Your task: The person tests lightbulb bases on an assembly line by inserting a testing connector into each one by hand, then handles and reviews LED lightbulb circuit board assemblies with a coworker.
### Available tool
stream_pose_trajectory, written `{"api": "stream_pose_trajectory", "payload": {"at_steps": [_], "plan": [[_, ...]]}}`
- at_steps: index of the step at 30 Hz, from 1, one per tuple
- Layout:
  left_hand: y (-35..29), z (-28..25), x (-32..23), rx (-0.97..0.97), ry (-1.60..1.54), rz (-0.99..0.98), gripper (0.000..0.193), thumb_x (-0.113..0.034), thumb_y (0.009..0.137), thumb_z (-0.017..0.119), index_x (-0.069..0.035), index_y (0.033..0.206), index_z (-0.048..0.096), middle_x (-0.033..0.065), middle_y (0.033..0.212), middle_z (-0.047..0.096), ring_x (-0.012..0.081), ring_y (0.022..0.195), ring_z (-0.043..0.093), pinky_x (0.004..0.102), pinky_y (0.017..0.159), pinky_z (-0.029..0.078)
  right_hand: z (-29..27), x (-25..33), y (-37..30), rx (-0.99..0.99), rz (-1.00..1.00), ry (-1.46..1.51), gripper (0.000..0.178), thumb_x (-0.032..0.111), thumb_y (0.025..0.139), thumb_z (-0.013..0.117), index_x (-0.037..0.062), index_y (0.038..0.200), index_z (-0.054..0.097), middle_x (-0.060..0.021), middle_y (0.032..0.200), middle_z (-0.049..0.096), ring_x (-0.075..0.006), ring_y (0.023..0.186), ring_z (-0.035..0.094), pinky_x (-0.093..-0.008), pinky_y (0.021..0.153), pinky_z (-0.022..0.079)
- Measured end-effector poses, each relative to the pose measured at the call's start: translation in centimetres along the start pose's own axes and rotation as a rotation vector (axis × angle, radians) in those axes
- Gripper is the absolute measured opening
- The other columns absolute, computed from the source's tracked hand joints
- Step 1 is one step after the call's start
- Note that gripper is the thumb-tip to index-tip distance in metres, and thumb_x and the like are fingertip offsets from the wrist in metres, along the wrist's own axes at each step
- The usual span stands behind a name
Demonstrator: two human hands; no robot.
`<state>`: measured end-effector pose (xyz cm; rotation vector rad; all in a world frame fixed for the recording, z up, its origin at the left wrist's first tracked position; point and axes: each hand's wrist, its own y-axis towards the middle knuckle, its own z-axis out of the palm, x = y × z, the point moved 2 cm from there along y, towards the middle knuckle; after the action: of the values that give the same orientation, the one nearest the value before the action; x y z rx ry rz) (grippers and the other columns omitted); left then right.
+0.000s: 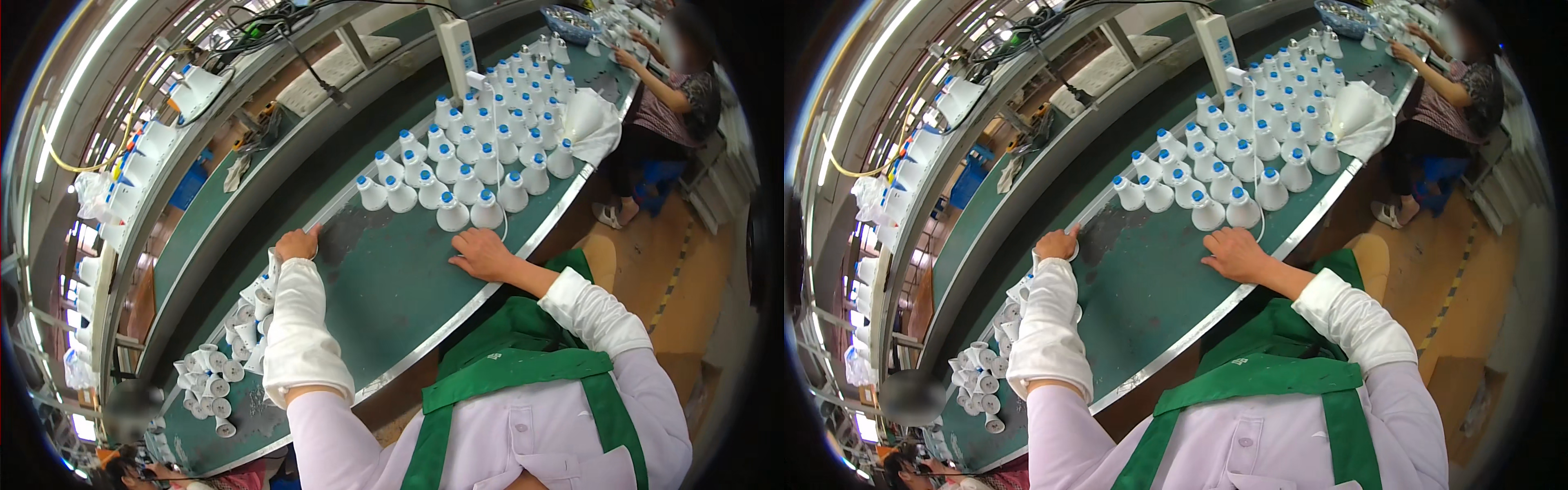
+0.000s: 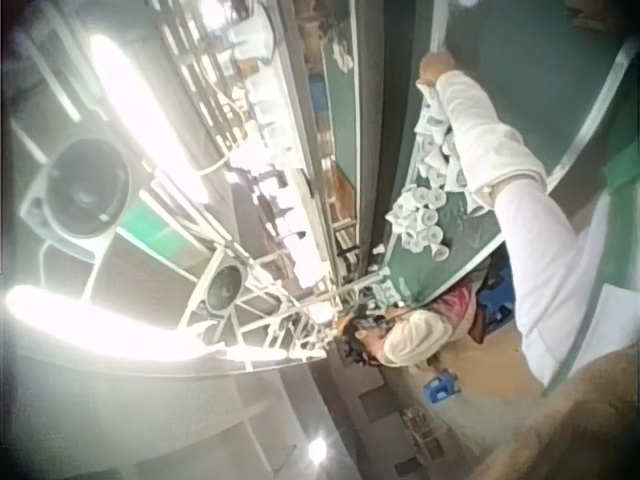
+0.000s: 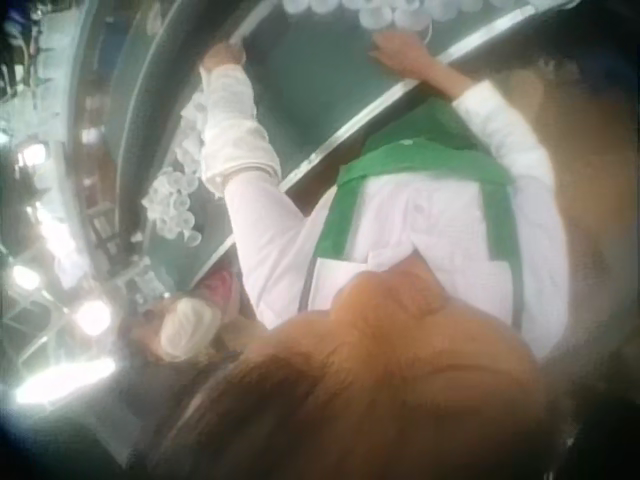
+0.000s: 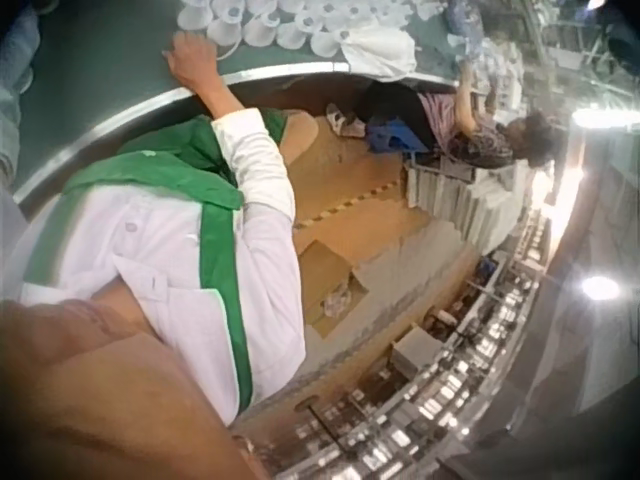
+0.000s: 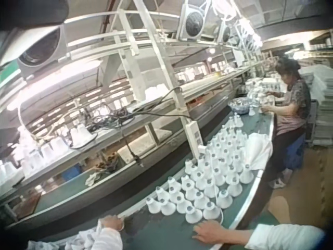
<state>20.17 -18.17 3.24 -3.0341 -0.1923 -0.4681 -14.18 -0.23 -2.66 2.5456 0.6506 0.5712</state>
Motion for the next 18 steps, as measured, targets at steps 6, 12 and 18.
{"api": "stream_pose_trajectory", "payload": {"at_steps": [6, 12, 18], "plan": [[-3.2, -0.5, -2.2, -0.033, -0.246, 0.125, 0.049, -0.036, 0.073, 0.057, -0.013, 0.116, 0.054, 0.0203, 0.108, 0.059, 0.037, 0.101, 0.057, 0.0436, 0.086, 0.045, -1.0, 0.0, 0.0, 0.054, 0.01, 0.077, 0.034, 0.028, 0.07, 0.07, 0.0059, 0.085, 0.049, -0.0099, 0.079, 0.053, -0.0272, 0.076, 0.054, -0.0389, 0.064, 0.042], [-6.8, 1.2, -2.8, 0.052, -0.456, 0.316, 0.064, -0.024, 0.067, 0.067, -0.009, 0.125, 0.046, 0.0173, 0.111, 0.057, 0.0341, 0.101, 0.057, 0.0411, 0.087, 0.045, -1.9, -0.9, -1.0, 0.107, -0.033, 0.221, 0.026, 0.018, 0.073, 0.067, 0.0054, 0.086, 0.049, -0.0108, 0.081, 0.051, -0.0301, 0.078, 0.052, -0.0407, 0.068, 0.041], [-13.4, 1.6, -8.4, 0.292, -1.807, 0.326, 0.067, -0.004, 0.071, 0.069, 0.0, 0.131, 0.04, 0.0079, 0.117, 0.055, 0.0193, 0.107, 0.053, 0.0322, 0.093, 0.04, -1.5, -0.3, -0.5, 0.03, 0.061, 0.315, 0.019, 0.013, 0.078, 0.062, 0.0041, 0.088, 0.049, -0.0121, 0.077, 0.055, -0.0321, 0.073, 0.055, -0.0426, 0.064, 0.043]]}}
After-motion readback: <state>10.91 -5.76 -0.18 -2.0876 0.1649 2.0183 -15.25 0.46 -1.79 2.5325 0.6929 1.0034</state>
